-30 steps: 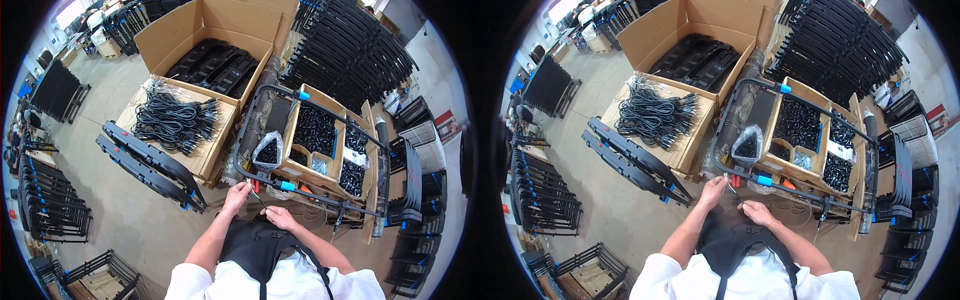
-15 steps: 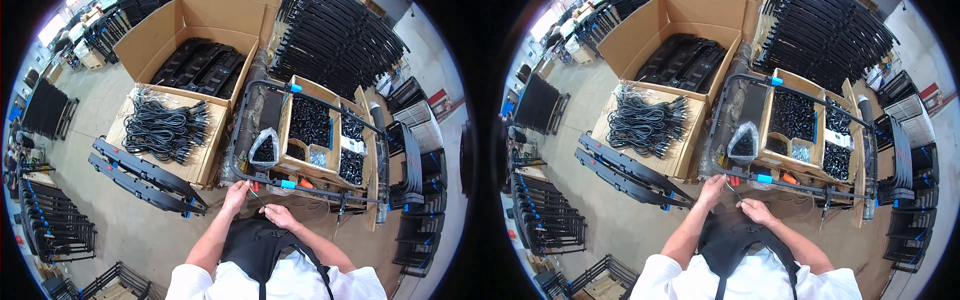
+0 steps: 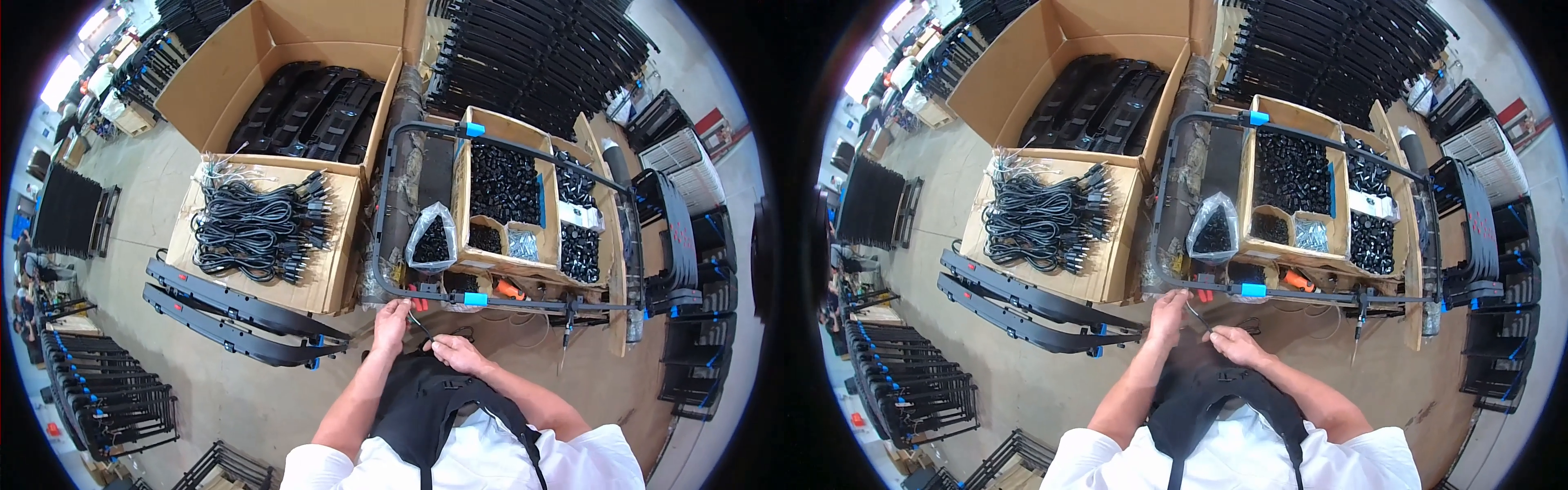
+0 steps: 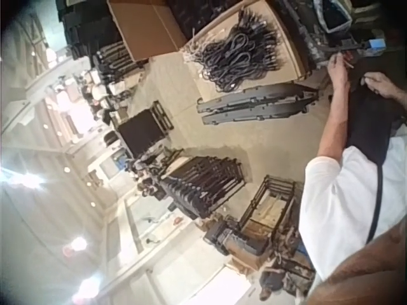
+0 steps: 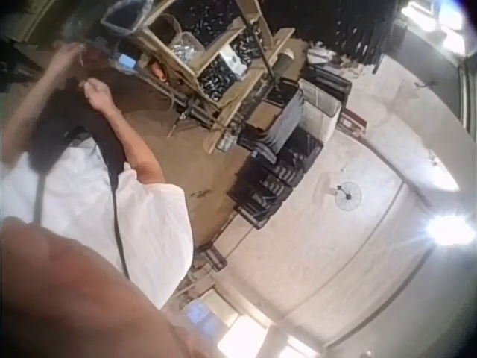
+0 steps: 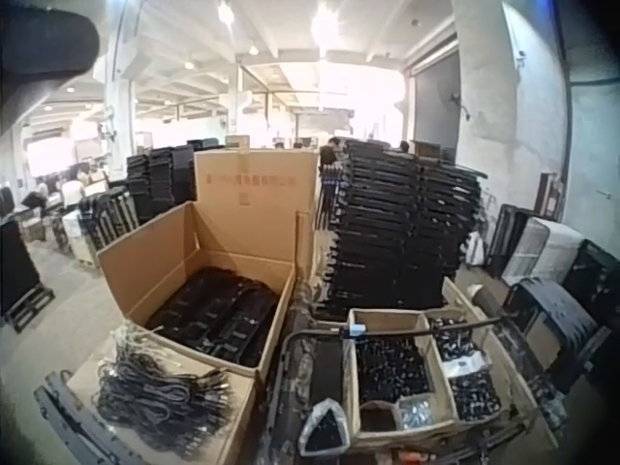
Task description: Connect electrical wiring and secure plastic casing components using a screwdriver in a manufacturing setting.
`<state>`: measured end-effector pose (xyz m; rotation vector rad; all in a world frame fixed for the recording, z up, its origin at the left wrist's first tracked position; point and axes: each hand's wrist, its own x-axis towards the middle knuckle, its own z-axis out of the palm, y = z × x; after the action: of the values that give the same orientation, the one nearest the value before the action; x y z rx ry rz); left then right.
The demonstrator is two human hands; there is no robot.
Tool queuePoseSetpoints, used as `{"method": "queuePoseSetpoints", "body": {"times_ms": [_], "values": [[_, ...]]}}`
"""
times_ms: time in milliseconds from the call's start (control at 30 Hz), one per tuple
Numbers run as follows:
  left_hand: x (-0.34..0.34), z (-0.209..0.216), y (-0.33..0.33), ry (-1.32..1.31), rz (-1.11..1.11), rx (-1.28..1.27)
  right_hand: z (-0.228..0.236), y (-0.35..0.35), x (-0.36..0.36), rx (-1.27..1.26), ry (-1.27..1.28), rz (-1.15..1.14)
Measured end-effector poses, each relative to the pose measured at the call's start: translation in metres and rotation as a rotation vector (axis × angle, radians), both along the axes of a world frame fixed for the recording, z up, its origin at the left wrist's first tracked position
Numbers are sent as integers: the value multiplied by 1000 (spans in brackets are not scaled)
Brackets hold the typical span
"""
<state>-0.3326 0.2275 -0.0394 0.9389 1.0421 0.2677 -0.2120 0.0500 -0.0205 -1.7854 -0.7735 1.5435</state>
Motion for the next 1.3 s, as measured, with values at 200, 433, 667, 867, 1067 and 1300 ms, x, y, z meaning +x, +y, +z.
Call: {"method": "queuePoseSetpoints", "body": {"times_ms": [200, 433, 667, 867, 1067, 1300], "values": [[1, -6, -4, -6, 20, 48, -6, -3, -8, -25, 46, -29], [11, 4, -12, 88, 115, 62, -8, 0, -19, -22, 93, -117], [-14, 37, -13, 194, 12, 285, -7, 29, -12, 33, 235, -225], [-82, 12, -55, 212, -30, 426, 0, 57, -8, 94, 330, -207], [-89, 6, -65, 145, -490, 506, 5, 69, -20, 25, 231, -195], [-84, -5, -58, -11, -437, 438, -2, 74, -24, 31, 87, -176]]}}
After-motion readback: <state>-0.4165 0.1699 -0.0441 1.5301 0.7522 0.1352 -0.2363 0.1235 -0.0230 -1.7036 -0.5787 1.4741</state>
